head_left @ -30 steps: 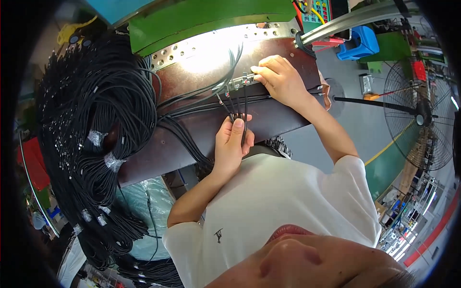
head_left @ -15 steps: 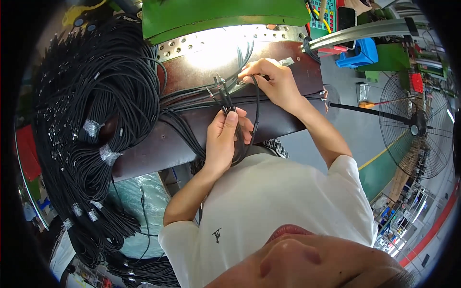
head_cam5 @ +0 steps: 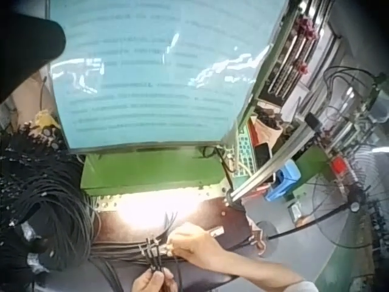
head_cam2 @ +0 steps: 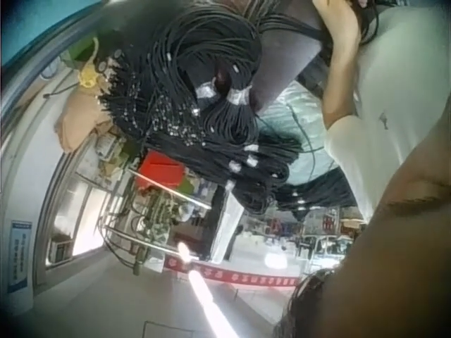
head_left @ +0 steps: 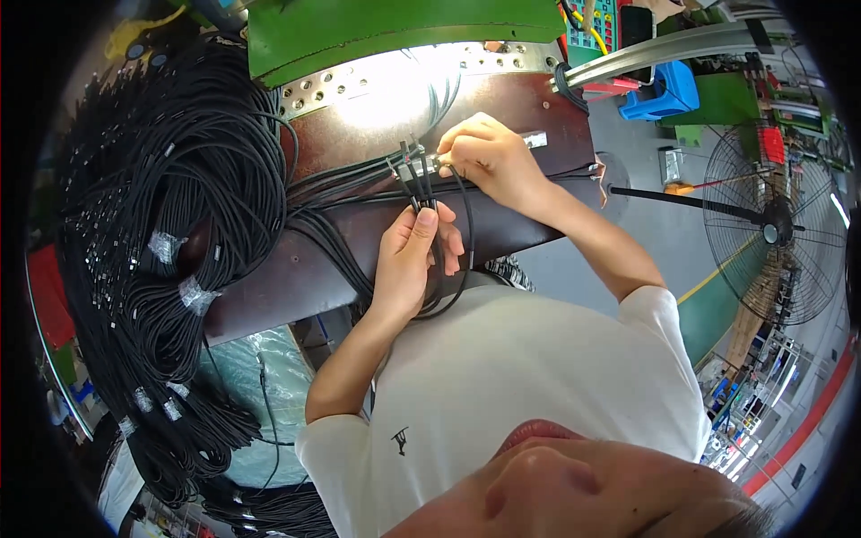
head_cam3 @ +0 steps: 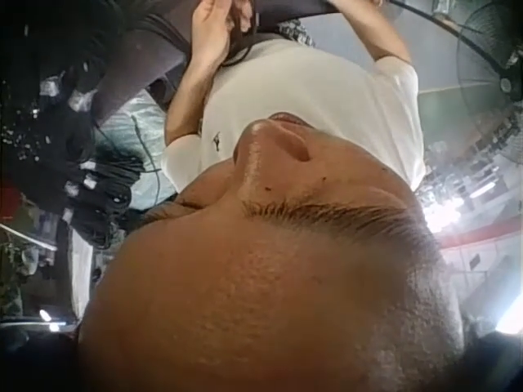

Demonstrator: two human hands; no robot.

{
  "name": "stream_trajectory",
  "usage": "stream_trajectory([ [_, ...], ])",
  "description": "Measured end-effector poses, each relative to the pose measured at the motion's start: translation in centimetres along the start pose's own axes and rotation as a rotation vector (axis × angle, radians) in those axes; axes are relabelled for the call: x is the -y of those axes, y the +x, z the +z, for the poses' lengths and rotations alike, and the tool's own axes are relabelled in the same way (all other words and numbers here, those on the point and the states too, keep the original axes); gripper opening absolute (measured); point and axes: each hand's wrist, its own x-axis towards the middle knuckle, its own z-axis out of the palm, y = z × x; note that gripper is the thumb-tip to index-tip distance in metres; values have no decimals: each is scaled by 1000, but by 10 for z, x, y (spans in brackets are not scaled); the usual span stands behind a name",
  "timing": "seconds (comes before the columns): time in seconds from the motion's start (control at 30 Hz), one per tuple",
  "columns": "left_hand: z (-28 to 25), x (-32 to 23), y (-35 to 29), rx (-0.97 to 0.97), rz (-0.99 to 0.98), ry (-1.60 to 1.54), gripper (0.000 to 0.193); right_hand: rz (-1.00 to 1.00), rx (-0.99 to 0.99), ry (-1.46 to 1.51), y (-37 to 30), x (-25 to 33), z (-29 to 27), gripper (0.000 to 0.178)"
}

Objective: Assembling and organizing black wire cables into bundles at a factory workbench.

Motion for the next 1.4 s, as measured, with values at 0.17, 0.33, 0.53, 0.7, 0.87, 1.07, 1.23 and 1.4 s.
stream_trajectory([
  [0.17,5,-5,-3,50,-4,19,30,-2,-96,-23,-3,7,6,13],
  [0.33,17,-19,-4,151,-119,24,30,-251,-213,-269,3,16,-11,19],
  [0.53,20,-19,-7,133,-17,205,31,-257,-288,-275,-7,7,-20,18],
  [0.7,17,-17,-11,28,124,329,33,-187,-160,-250,-13,11,-19,19],
  [0.87,18,-28,-9,100,-86,177,36,-151,14,-321,-10,13,-21,22],
  [1.07,23,-28,-1,149,-167,158,36,-200,-96,-362,-12,10,-27,25],
  [1.23,34,-35,-5,198,-145,332,36,-294,-113,-339,-9,21,-36,18],
  [1.4,35,-49,-9,45,313,796,36,73,-201,-27,-38,-10,-27,17],
])
